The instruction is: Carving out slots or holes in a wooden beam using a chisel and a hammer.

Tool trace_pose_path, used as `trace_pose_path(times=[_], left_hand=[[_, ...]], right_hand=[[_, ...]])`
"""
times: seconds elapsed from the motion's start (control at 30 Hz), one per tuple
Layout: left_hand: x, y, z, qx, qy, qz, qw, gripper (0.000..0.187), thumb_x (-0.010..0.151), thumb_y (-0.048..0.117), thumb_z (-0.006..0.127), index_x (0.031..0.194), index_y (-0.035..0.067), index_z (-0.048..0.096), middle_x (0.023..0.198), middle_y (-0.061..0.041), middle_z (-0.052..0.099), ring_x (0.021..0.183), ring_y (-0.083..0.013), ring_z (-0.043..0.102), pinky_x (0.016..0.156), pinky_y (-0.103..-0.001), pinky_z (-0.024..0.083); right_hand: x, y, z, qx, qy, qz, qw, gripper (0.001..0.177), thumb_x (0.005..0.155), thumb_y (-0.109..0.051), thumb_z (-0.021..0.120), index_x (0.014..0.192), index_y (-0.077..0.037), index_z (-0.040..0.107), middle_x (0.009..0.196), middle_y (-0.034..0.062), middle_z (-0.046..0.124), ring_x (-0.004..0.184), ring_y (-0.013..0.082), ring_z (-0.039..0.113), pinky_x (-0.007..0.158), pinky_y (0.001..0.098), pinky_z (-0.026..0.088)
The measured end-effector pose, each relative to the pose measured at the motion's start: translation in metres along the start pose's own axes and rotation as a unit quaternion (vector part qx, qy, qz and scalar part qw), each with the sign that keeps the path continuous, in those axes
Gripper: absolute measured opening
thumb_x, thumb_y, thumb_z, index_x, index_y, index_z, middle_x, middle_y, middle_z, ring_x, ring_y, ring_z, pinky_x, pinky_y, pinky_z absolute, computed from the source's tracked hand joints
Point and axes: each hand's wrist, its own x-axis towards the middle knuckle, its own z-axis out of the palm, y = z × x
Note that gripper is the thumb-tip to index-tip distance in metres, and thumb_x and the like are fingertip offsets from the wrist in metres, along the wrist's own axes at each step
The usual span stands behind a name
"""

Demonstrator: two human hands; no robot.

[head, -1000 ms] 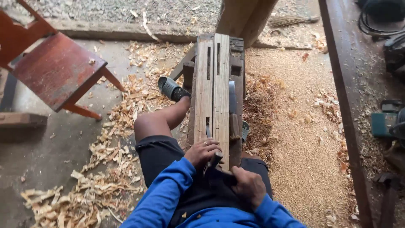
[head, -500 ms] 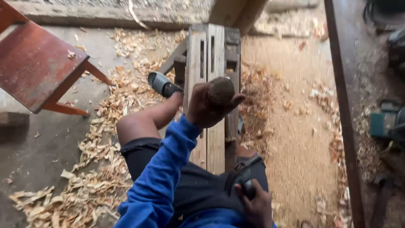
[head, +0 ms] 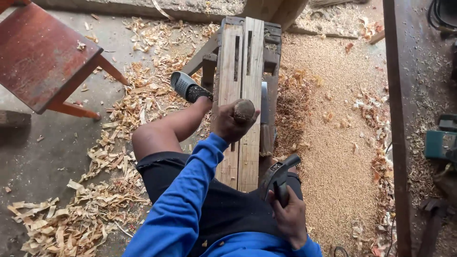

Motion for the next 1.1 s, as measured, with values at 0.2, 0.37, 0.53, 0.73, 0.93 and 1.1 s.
trace_pose_path(times=[0.2, 0.37, 0.53, 0.73, 0.93, 1.1], left_hand=[[-0.005, -0.018, 0.007, -0.003, -0.044, 0.144, 0.989, 0.03, 0.084, 0.015, 0.083, 0.108, 0.004, 0.07, 0.097, -0.012, 0.075, 0.086, -0.0224, 0.076, 0.078, -0.033, 0.061], [-0.008, -0.025, 0.014, 0.016, -0.065, 0.116, 0.991, 0.036, 0.076, 0.013, 0.086, 0.108, 0.004, 0.07, 0.093, -0.013, 0.075, 0.084, -0.0245, 0.077, 0.074, -0.033, 0.061], [-0.011, -0.03, 0.011, -0.004, -0.052, 0.125, 0.991, 0.037, 0.078, 0.011, 0.083, 0.111, 0.004, 0.068, 0.094, -0.012, 0.074, 0.083, -0.0224, 0.077, 0.074, -0.032, 0.061], [-0.054, -0.017, 0.011, -0.002, -0.113, 0.06, 0.992, 0.018, 0.082, 0.01, 0.079, 0.094, 0.006, 0.066, 0.079, -0.01, 0.067, 0.071, -0.0257, 0.065, 0.066, -0.032, 0.055], [-0.06, 0.007, 0.013, 0.037, -0.082, 0.194, 0.977, 0.027, 0.085, 0.027, 0.086, 0.083, 0.012, 0.064, 0.075, -0.01, 0.065, 0.07, -0.0299, 0.066, 0.063, -0.039, 0.051], [0.02, -0.022, 0.028, 0.025, -0.001, 0.074, 0.997, 0.033, 0.091, 0.034, 0.082, 0.098, 0.005, 0.067, 0.074, -0.011, 0.069, 0.063, -0.0187, 0.07, 0.058, -0.034, 0.056]], right_hand=[[0.023, -0.004, -0.028, 0.159, -0.032, -0.123, 0.979, 0.035, 0.1, -0.038, 0.06, 0.107, -0.004, 0.063, 0.064, 0.0078, 0.063, 0.051, 0.0123, 0.06, 0.048, 0.026, 0.047], [0.033, -0.105, -0.064, 0.236, 0.002, -0.319, 0.918, 0.042, 0.103, -0.048, 0.057, 0.112, -0.007, 0.058, 0.076, 0.009, 0.063, 0.062, 0.0165, 0.062, 0.056, 0.0283, 0.049], [0.108, -0.038, -0.03, -0.036, 0.099, -0.517, 0.85, 0.03, 0.098, -0.046, 0.051, 0.084, -0.02, 0.059, 0.07, 0.0052, 0.061, 0.065, 0.0244, 0.064, 0.058, 0.0354, 0.048], [0.059, -0.092, -0.037, -0.123, -0.022, -0.304, 0.945, 0.04, 0.102, -0.036, 0.063, 0.119, 0.0, 0.065, 0.082, 0.0159, 0.071, 0.074, 0.0268, 0.071, 0.059, 0.0373, 0.054], [0.036, -0.009, -0.021, 0.165, -0.041, -0.084, 0.982, 0.04, 0.104, -0.042, 0.053, 0.097, -0.003, 0.063, 0.062, 0.0063, 0.056, 0.046, 0.0123, 0.054, 0.043, 0.0274, 0.044], [0.025, 0.007, -0.019, 0.27, -0.016, 0.037, 0.962, 0.045, 0.103, -0.049, 0.047, 0.089, -0.006, 0.052, 0.062, 0.0053, 0.053, 0.044, 0.0146, 0.053, 0.041, 0.028, 0.043]])
